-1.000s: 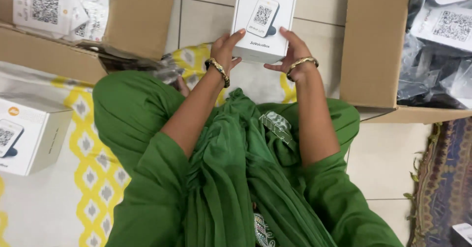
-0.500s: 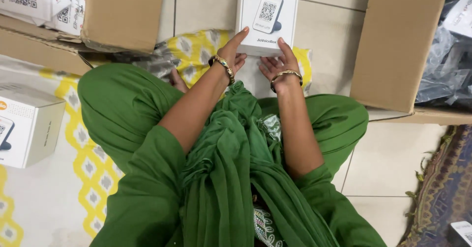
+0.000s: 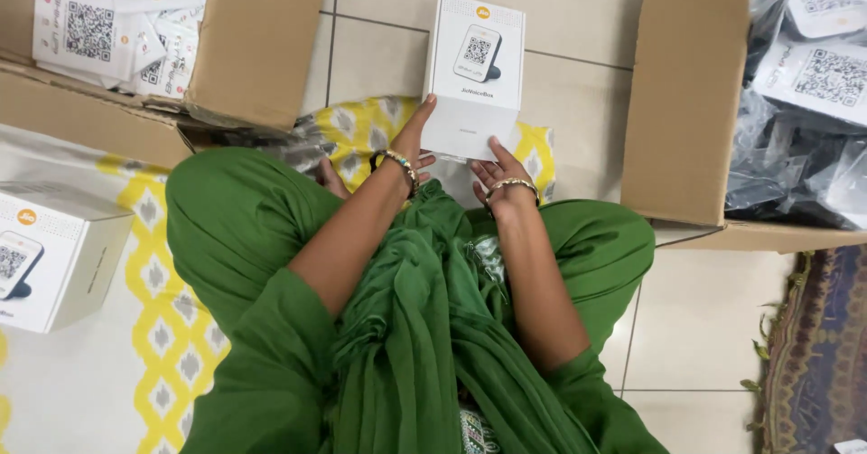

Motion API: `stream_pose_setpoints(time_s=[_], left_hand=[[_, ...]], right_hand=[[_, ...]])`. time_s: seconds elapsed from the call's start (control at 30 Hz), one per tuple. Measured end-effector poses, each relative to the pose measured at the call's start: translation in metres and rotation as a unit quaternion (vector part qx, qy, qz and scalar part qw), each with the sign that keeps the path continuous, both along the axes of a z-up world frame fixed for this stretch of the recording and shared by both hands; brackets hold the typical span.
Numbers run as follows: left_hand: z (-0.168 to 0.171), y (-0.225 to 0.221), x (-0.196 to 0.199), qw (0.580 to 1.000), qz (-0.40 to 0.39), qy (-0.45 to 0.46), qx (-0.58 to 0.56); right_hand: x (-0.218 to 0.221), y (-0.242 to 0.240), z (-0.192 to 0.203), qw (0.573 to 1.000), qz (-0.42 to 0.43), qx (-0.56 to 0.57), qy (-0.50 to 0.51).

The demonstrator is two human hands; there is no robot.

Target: The person packs QR-labeled devices into cardboard boxes while sitting on the floor.

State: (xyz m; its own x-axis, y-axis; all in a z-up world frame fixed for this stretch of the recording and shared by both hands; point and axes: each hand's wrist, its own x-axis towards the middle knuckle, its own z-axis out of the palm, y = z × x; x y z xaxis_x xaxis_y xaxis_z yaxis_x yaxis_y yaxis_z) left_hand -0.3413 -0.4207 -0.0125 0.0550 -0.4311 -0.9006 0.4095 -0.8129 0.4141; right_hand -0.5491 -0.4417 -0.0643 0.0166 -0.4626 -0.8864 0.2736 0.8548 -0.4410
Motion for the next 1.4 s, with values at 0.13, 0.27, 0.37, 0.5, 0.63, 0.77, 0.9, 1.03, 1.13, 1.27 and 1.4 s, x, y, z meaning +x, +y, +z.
stream_pose_setpoints(time_s=[0.13, 0.27, 0.37, 0.5, 0.63, 0.77, 0.9, 1.03, 1.13, 1.27, 1.4], left_hand=[[-0.048, 0.006, -0.002, 0.993, 0.078, 0.077, -0.042], [-0.052, 0.029, -0.006, 0.955, 0.221, 0.168, -0.108], [-0.070, 0.047, -0.016, 0.938, 0.248, 0.132, -0.203], [-0.043, 0.061, -0.032, 0.895, 0.070, -0.186, -0.401], [0.027, 0.042, -0.043, 0.760, -0.180, -0.451, -0.433], [0.014, 0.018, -0.049, 0.632, -0.438, -0.537, -0.346], [-0.048, 0.010, -0.046, 0.558, -0.532, -0.563, -0.300], [-0.028, 0.012, -0.030, 0.545, -0.513, -0.567, -0.344], [-0.001, 0.015, -0.019, 0.585, -0.479, -0.548, -0.359], [-0.009, -0.002, -0.015, 0.631, -0.367, -0.564, -0.384], [-0.016, -0.017, -0.013, 0.618, -0.374, -0.591, -0.360]], right_hand=[[-0.003, 0.010, 0.034, 0.998, -0.022, -0.007, -0.061], [-0.002, 0.015, 0.054, 0.986, -0.091, -0.033, -0.135], [0.002, 0.020, 0.080, 0.981, -0.112, -0.048, -0.153], [0.007, 0.013, 0.110, 0.971, -0.167, -0.093, -0.144], [0.011, 0.000, 0.136, 0.957, -0.194, -0.172, -0.133], [0.009, -0.023, 0.162, 0.938, -0.207, -0.263, -0.087], [0.015, -0.078, 0.186, 0.915, -0.179, -0.349, -0.096], [0.026, -0.137, 0.173, 0.869, -0.129, -0.416, -0.235], [0.032, -0.164, 0.142, 0.810, 0.023, -0.586, 0.014], [0.034, -0.205, 0.117, 0.595, 0.230, -0.695, 0.332], [0.047, -0.250, 0.100, 0.389, 0.405, -0.616, 0.553]])
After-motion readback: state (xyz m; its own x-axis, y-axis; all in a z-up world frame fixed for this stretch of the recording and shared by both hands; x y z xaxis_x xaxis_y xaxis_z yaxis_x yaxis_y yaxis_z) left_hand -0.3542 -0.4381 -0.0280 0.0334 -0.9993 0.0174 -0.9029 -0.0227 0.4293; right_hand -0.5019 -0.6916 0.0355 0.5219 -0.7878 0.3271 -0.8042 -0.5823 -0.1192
